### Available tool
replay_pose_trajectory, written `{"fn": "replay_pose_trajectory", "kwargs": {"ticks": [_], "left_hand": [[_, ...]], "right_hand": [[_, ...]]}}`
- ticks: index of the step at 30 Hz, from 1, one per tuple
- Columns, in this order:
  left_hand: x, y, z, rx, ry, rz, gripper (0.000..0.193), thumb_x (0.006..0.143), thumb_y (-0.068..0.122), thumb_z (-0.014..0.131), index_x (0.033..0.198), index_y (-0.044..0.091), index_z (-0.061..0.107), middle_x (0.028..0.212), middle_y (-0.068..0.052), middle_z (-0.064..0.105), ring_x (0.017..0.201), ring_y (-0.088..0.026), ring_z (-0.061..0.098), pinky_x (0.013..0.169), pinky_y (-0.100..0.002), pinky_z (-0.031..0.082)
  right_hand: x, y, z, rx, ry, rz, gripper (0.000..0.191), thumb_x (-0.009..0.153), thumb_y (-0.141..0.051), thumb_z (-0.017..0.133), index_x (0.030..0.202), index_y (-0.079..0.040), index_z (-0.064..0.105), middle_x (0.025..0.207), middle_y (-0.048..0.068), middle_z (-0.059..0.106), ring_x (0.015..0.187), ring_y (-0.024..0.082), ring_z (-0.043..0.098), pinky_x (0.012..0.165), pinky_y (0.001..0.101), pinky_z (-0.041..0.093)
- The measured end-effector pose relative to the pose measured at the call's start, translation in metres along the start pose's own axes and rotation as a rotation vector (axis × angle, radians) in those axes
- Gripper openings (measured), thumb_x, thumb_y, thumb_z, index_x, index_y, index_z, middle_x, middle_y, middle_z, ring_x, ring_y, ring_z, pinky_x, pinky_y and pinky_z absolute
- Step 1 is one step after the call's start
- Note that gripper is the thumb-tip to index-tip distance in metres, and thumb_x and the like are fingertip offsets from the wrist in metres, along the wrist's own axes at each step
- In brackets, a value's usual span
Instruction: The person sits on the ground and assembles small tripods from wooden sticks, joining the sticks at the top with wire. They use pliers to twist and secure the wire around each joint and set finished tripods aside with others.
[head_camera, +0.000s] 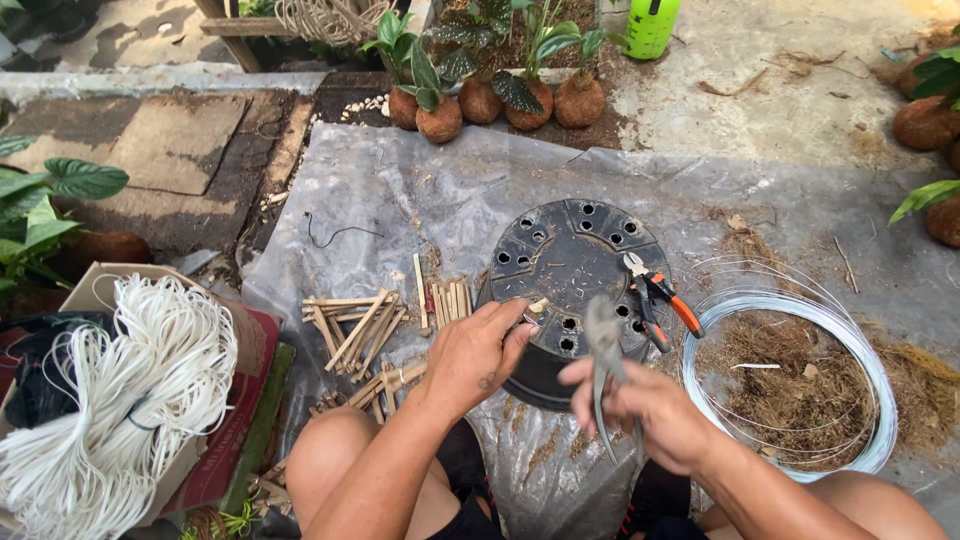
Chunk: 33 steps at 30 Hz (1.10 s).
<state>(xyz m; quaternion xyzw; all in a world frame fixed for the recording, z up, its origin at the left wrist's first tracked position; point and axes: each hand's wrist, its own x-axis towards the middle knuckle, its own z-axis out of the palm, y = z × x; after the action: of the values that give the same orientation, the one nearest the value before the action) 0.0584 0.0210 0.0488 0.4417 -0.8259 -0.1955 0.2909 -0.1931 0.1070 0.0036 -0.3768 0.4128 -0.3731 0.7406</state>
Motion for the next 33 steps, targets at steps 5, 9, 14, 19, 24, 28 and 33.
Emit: {"fn": "replay_pose_trajectory", "kwargs": {"ticks": [5, 9, 14, 19, 24, 28, 33], "left_hand": [[-0.002, -0.001, -0.002, 0.019, 0.009, 0.155, 0.031, 0.095, 0.026, 0.07, 0.123, 0.012, 0.068, 0.093, -0.009, 0.071, 0.076, -0.034, 0.07, 0.063, -0.045, 0.054], [0.0, 0.002, -0.002, -0.005, -0.007, 0.158, 0.032, 0.094, 0.025, 0.072, 0.123, 0.011, 0.068, 0.093, -0.009, 0.07, 0.075, -0.035, 0.07, 0.062, -0.045, 0.054], [0.001, 0.005, -0.003, -0.031, 0.004, 0.19, 0.031, 0.093, 0.024, 0.073, 0.121, 0.012, 0.068, 0.097, -0.008, 0.072, 0.075, -0.034, 0.07, 0.062, -0.044, 0.054], [0.0, 0.006, -0.003, -0.055, -0.018, 0.197, 0.031, 0.093, 0.021, 0.072, 0.122, 0.011, 0.068, 0.096, -0.008, 0.072, 0.075, -0.033, 0.07, 0.062, -0.043, 0.054], [-0.001, 0.007, -0.006, -0.061, -0.024, 0.177, 0.03, 0.094, 0.02, 0.071, 0.122, 0.01, 0.068, 0.095, -0.008, 0.071, 0.074, -0.033, 0.069, 0.061, -0.043, 0.053], [-0.002, 0.009, -0.007, -0.058, -0.036, 0.168, 0.03, 0.094, 0.021, 0.071, 0.122, 0.011, 0.068, 0.094, -0.008, 0.071, 0.073, -0.033, 0.07, 0.06, -0.043, 0.054], [-0.001, 0.009, -0.007, -0.03, -0.055, 0.14, 0.03, 0.093, 0.023, 0.071, 0.12, 0.012, 0.068, 0.094, -0.007, 0.071, 0.073, -0.034, 0.069, 0.059, -0.044, 0.054]], "right_hand": [[-0.017, -0.02, 0.023, 0.258, -0.309, 0.215, 0.072, 0.08, -0.005, 0.043, 0.151, 0.002, 0.039, 0.104, 0.023, 0.069, 0.082, 0.032, 0.075, 0.048, 0.0288, 0.055], [-0.015, -0.03, 0.028, 0.261, -0.229, 0.236, 0.076, 0.08, -0.001, 0.041, 0.156, 0.002, 0.036, 0.11, 0.027, 0.066, 0.093, 0.036, 0.076, 0.059, 0.0391, 0.065], [-0.014, -0.026, 0.024, 0.198, -0.211, 0.213, 0.072, 0.08, 0.001, 0.039, 0.152, 0.002, 0.037, 0.106, 0.024, 0.065, 0.086, 0.031, 0.075, 0.055, 0.0343, 0.063], [-0.012, -0.022, 0.021, 0.13, -0.154, 0.198, 0.071, 0.08, 0.003, 0.038, 0.151, 0.002, 0.042, 0.098, 0.019, 0.066, 0.073, 0.026, 0.072, 0.048, 0.0297, 0.057], [-0.012, -0.024, 0.022, 0.06, -0.099, 0.19, 0.074, 0.078, 0.001, 0.036, 0.151, -0.005, 0.044, 0.09, 0.016, 0.067, 0.066, 0.022, 0.072, 0.046, 0.027, 0.052], [-0.013, -0.026, 0.023, 0.013, -0.094, 0.206, 0.072, 0.078, 0.0, 0.037, 0.15, -0.004, 0.046, 0.09, 0.014, 0.067, 0.065, 0.021, 0.071, 0.047, 0.0269, 0.051], [-0.012, -0.023, 0.023, -0.018, -0.088, 0.194, 0.07, 0.079, 0.0, 0.039, 0.149, -0.002, 0.047, 0.089, 0.014, 0.067, 0.062, 0.019, 0.067, 0.046, 0.0261, 0.048]]}}
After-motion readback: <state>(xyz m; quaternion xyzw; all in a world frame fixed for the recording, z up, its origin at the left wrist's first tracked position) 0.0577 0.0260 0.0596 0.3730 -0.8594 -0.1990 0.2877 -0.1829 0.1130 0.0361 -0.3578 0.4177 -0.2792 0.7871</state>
